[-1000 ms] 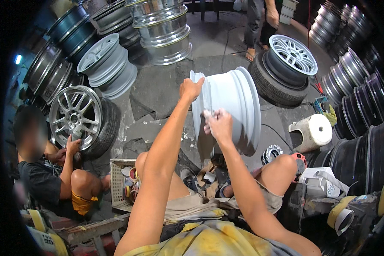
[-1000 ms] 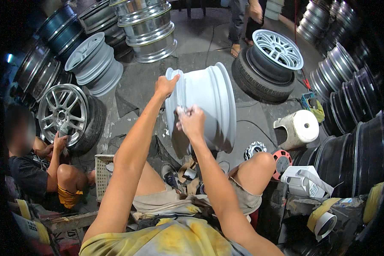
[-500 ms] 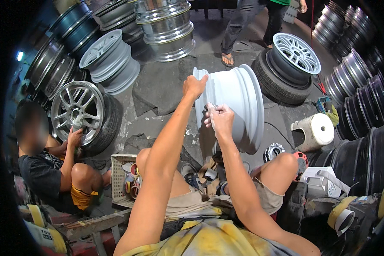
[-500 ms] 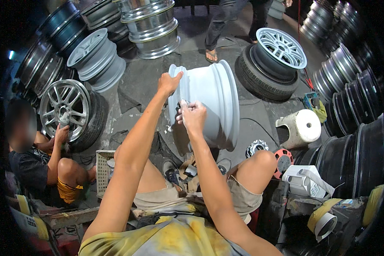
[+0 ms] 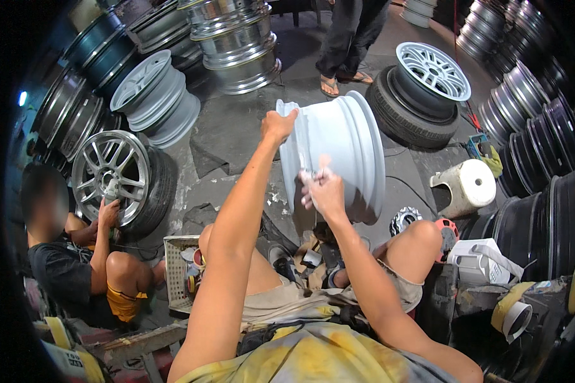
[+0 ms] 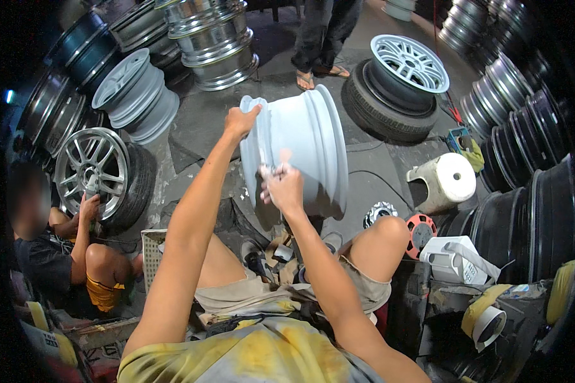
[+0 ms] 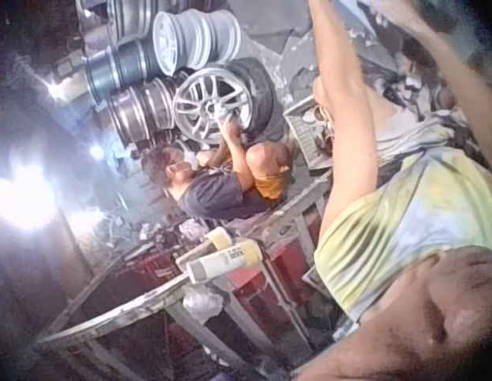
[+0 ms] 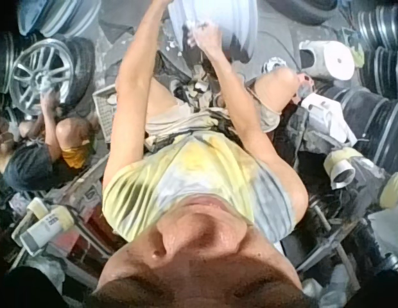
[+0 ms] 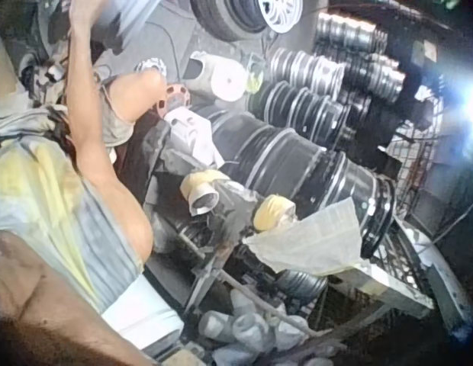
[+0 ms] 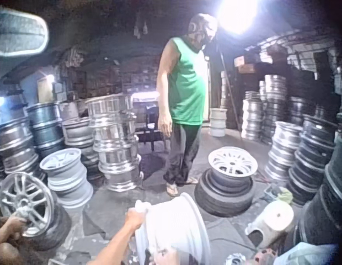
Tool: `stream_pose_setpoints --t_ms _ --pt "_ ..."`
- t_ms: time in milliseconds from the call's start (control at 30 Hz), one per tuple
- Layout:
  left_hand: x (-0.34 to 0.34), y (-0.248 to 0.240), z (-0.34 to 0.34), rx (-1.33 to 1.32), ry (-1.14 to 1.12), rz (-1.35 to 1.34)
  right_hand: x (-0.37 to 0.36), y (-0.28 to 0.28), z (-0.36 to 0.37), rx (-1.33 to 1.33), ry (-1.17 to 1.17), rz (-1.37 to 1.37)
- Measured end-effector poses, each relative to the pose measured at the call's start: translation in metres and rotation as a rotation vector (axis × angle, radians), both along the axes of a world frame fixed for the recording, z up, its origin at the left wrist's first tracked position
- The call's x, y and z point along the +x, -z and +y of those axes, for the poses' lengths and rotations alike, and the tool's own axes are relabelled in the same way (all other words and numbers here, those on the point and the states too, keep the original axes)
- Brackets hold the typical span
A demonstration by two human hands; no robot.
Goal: The person sits on the floor and uses a sanding block to smooth the surface of a white-painted wheel rim. They rotate the rim to access different areas and continue sanding the outer edge and face of the rim.
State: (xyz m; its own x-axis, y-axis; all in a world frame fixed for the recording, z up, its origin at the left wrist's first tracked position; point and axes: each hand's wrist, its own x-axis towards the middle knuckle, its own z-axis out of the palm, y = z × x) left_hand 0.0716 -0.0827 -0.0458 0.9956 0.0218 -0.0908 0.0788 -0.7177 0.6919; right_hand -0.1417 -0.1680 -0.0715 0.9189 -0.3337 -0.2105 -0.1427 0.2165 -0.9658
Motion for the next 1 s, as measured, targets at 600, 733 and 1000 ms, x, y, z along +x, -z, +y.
stream_pose_setpoints --t_ms 600,733,1000 --pt "-0.142 0.078 0.09 -0.1 0.514 -0.046 -0.099 0.215 0.026 -0.944 -0.771 0.254" --pt "-0.081 0.048 0.1 -0.163 0.289 -0.09 -0.091 0.255 0.037 -0.877 -1.104 0.379" --pt "-0.004 0.022 0.03 -0.057 0.163 -0.231 -0.137 0.287 -0.004 -0.859 -1.021 0.417"
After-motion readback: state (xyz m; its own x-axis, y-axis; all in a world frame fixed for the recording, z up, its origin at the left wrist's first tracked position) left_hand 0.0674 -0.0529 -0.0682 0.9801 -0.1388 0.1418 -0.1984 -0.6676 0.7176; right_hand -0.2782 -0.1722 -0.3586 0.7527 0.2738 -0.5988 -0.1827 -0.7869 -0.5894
